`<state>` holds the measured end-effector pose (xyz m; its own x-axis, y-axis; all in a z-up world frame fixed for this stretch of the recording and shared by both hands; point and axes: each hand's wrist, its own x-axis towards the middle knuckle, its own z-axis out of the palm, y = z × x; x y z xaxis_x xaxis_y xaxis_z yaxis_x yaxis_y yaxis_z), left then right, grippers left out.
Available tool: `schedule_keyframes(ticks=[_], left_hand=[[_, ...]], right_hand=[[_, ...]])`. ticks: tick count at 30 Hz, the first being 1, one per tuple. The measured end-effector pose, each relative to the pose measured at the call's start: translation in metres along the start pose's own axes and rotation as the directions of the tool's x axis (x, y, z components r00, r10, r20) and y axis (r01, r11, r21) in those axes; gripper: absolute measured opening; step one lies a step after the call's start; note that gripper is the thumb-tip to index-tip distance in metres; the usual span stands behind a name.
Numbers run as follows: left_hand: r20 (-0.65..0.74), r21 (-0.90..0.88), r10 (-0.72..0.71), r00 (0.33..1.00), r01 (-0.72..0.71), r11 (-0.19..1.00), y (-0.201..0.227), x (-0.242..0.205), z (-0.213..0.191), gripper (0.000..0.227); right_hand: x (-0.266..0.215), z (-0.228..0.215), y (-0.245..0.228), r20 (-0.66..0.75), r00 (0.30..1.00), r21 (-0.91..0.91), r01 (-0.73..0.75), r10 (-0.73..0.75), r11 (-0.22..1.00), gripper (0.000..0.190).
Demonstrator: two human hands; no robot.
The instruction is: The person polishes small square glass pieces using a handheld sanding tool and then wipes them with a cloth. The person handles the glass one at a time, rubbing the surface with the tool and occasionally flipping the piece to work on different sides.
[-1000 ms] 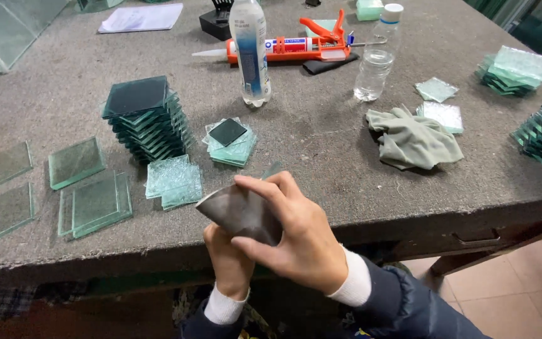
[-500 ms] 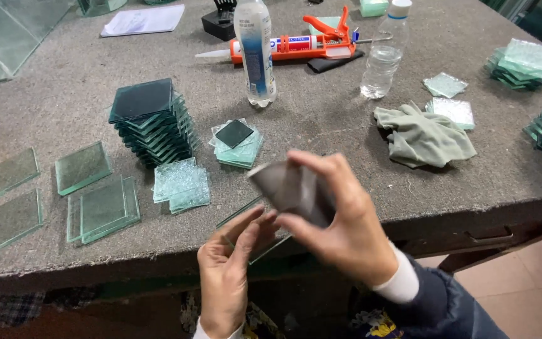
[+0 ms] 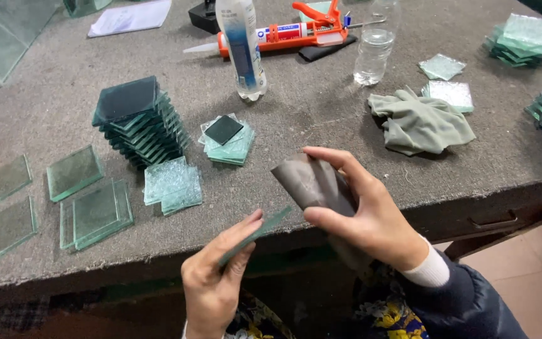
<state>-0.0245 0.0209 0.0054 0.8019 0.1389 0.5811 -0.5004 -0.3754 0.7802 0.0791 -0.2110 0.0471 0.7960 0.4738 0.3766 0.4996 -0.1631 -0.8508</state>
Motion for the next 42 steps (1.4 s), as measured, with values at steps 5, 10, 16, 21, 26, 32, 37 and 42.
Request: schedule_keyframes(ticks=[5,10,16,21,26,32,37,42], left_hand=[[0.128,0.221,0.259,0.957,-0.282,0.934,-0.008,0.000,-0.007,0.026],[0.156,0.157,0.251,0.955,-0.274,0.949,0.008,-0.001,-0.005,0.036],[-0.007,-0.674,-0.686,0.728,0.504,0.541,-0.016,0.000,0.020,0.033],[0.155,-0.734,-0.694,0.703,0.552,0.396,-0.031,-0.007,0.026,0.034],[0.208,-0.650,-0.702,0.681,0.632,0.421,-0.026,-0.010,0.027,0.038],[0.112,-0.609,-0.713,0.692,0.615,0.501,-0.032,-0.008,0.017,0.035],[0.266,-0.759,-0.731,0.628,0.605,0.243,-0.051,-0.016,0.014,0.036],[0.362,-0.829,-0.709,0.605,0.557,0.052,-0.066,-0.014,0.016,0.039]], right_hand=[[-0.014,-0.002,-0.019,0.106,0.990,0.043,0.092,-0.096,0.995,0.079],[-0.007,-0.012,0.008,0.015,1.000,0.014,-0.013,0.013,1.000,0.074],[-0.027,0.003,0.002,0.009,0.993,0.105,0.117,-0.119,0.988,0.081],[-0.027,0.010,0.003,-0.006,0.969,-0.184,0.240,-0.246,0.953,0.082],[-0.023,0.004,0.007,-0.099,0.971,-0.187,0.196,-0.217,0.963,0.080],[-0.030,0.010,0.017,0.089,0.950,-0.304,0.313,-0.300,0.900,0.076],[-0.025,-0.002,0.022,-0.092,0.982,-0.149,0.150,-0.165,0.977,0.077],[-0.050,0.015,0.010,0.124,0.936,-0.061,0.340,-0.331,0.938,0.079]])
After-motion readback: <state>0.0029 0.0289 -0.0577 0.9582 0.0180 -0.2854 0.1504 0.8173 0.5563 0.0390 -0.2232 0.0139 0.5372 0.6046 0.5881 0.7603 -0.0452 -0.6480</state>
